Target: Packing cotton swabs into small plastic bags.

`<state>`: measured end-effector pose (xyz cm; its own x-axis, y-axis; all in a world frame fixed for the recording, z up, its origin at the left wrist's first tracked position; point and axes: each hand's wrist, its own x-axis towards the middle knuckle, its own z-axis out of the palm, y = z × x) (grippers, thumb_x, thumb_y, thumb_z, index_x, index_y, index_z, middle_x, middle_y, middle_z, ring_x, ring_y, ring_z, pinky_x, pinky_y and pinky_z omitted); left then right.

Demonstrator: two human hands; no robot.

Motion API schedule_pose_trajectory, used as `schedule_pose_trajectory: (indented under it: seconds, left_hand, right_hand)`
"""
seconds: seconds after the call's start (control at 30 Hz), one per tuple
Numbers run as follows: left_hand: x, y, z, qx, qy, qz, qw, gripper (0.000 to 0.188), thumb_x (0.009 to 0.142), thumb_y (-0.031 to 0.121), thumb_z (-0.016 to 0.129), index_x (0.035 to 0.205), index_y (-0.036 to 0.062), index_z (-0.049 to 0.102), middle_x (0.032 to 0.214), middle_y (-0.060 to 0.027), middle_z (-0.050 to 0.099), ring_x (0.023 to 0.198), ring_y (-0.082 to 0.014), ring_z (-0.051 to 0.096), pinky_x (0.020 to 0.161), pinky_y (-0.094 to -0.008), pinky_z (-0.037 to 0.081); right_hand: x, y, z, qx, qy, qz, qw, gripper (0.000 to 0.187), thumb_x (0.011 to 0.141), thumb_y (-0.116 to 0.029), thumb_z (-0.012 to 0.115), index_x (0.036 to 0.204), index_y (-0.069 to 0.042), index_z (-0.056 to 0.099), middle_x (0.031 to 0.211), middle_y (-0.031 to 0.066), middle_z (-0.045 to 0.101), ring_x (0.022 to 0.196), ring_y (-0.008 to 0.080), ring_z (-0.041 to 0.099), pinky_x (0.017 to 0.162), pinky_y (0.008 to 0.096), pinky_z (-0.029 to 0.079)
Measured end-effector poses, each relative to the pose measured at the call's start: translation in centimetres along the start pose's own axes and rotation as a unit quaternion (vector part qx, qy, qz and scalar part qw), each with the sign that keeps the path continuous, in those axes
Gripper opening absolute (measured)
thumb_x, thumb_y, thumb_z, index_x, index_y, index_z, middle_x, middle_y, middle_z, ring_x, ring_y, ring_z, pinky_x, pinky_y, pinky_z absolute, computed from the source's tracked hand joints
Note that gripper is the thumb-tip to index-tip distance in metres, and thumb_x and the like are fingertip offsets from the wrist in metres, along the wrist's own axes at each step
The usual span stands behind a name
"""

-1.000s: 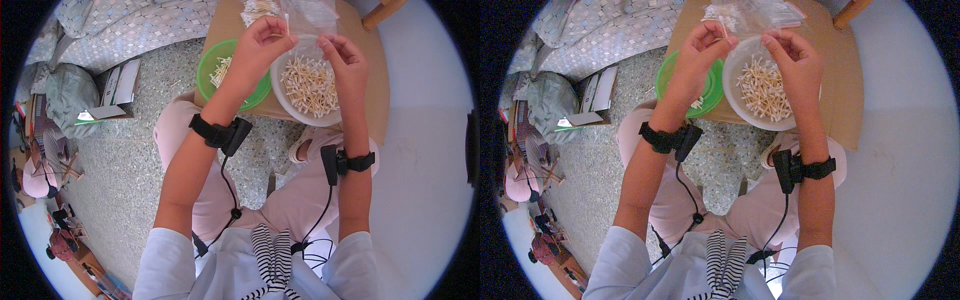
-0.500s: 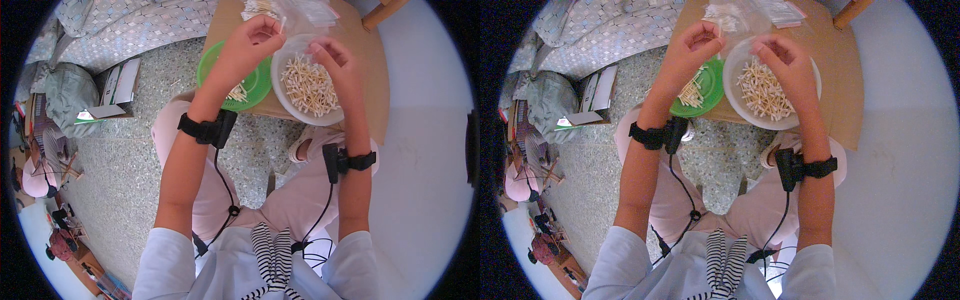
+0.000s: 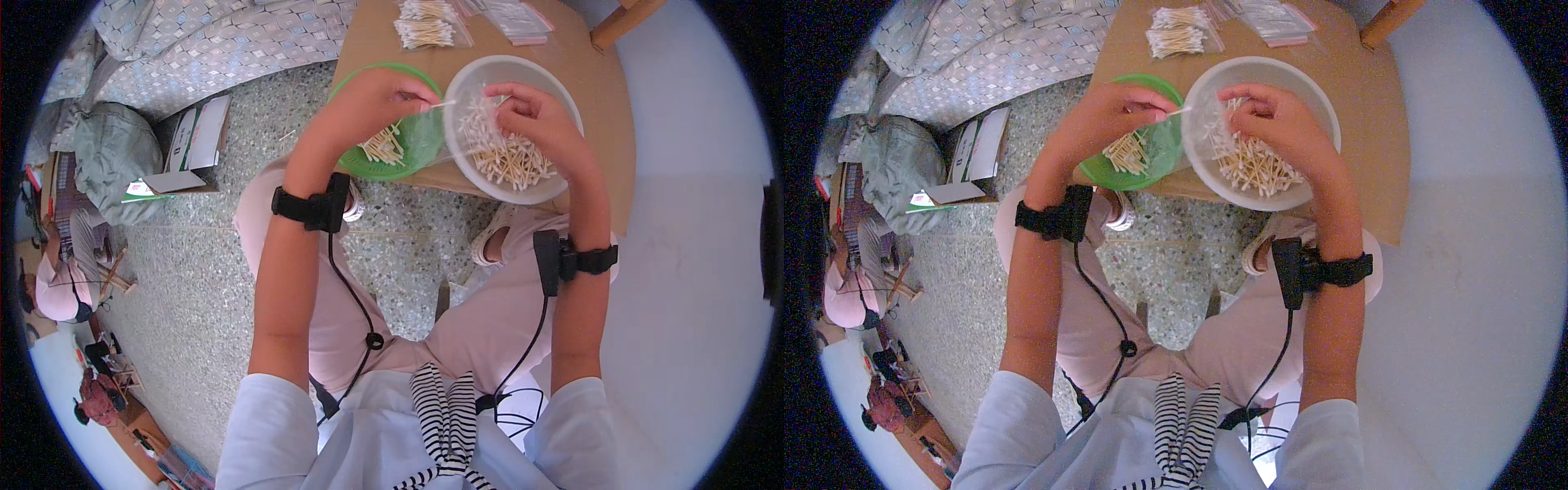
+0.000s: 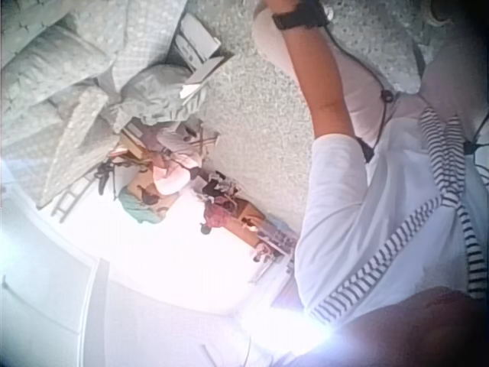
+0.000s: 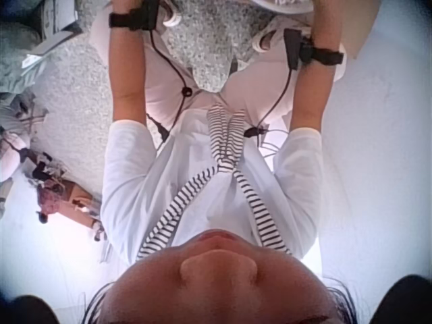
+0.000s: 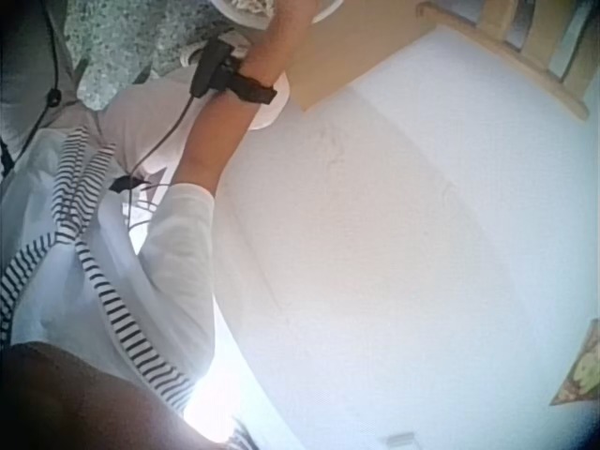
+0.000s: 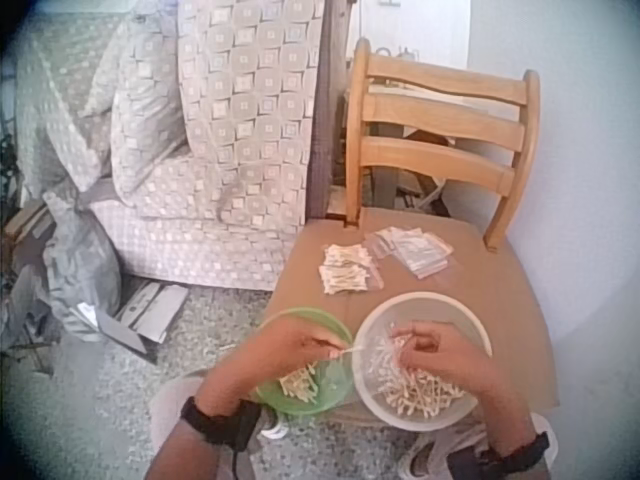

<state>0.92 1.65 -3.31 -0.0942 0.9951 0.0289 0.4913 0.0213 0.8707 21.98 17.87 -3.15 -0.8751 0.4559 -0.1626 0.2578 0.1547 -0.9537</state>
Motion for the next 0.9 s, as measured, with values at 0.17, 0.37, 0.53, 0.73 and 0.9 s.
schedule_pose_trajectory:
  seconds: [0.17,0.37,0.53,0.73,0.9]
  left_hand:
    - [0.9,-0.9,0.8,0.101,0.028,-0.004,0.995,0.021,0.086,0.018,0.063,0.098,0.0018,0.066,0.09,-0.0098,0.068,0.084,-0.0173,0.064,0.077,-0.0289,0.049]
    - [0.9,-0.5,1.3,0.205,0.077,-0.02,0.975,0.021,0.086,0.021,0.06,0.098,0.0048,0.067,0.092,-0.0136,0.068,0.086,-0.0276,0.065,0.077,-0.0341,0.049]
    - [0.6,0.3,0.9,0.227,0.17,0.003,0.959,0.023,0.088,0.024,0.057,0.1,0.0082,0.068,0.095,-0.0127,0.067,0.088,-0.0311,0.064,0.078,-0.0364,0.049]
    - [0.6,1.0,1.4,0.192,0.19,-0.022,0.963,0.025,0.088,0.027,0.057,0.103,0.0086,0.067,0.095,-0.0124,0.068,0.087,-0.0303,0.064,0.077,-0.0353,0.049]
    - [1.0,0.8,1.8,0.171,0.217,0.009,0.961,0.026,0.089,0.028,0.057,0.103,0.0079,0.067,0.093,-0.0111,0.068,0.083,-0.0268,0.065,0.074,-0.033,0.05]
  right_hand:
    - [0.5,1.3,0.2,-0.008,-0.003,-0.014,1.0,0.024,0.084,-0.018,0.063,0.1,0.0,0.064,0.08,0.0009,0.062,0.072,0.0074,0.056,0.068,0.0223,0.046]
    - [-0.1,1.2,-0.6,-0.077,-0.034,-0.006,0.996,0.023,0.084,-0.02,0.063,0.098,-0.002,0.064,0.082,0.0006,0.062,0.076,0.0081,0.056,0.071,0.0242,0.046]
    - [-0.4,0.3,-2.2,-0.215,0.068,-0.077,0.971,0.031,0.08,-0.026,0.068,0.105,-0.008,0.066,0.092,0.0083,0.065,0.087,0.0192,0.059,0.08,0.0316,0.047]
    - [-1.3,1.9,-1.7,-0.416,0.07,-0.163,0.892,0.054,0.071,-0.027,0.074,0.121,-0.013,0.057,0.12,0.014,0.056,0.112,0.0298,0.052,0.099,0.0394,0.038]
    - [-0.7,2.8,-1.2,-0.446,0.0,-0.088,0.891,0.063,0.072,-0.024,0.073,0.129,-0.013,0.049,0.128,0.0126,0.049,0.117,0.029,0.047,0.101,0.038,0.036]
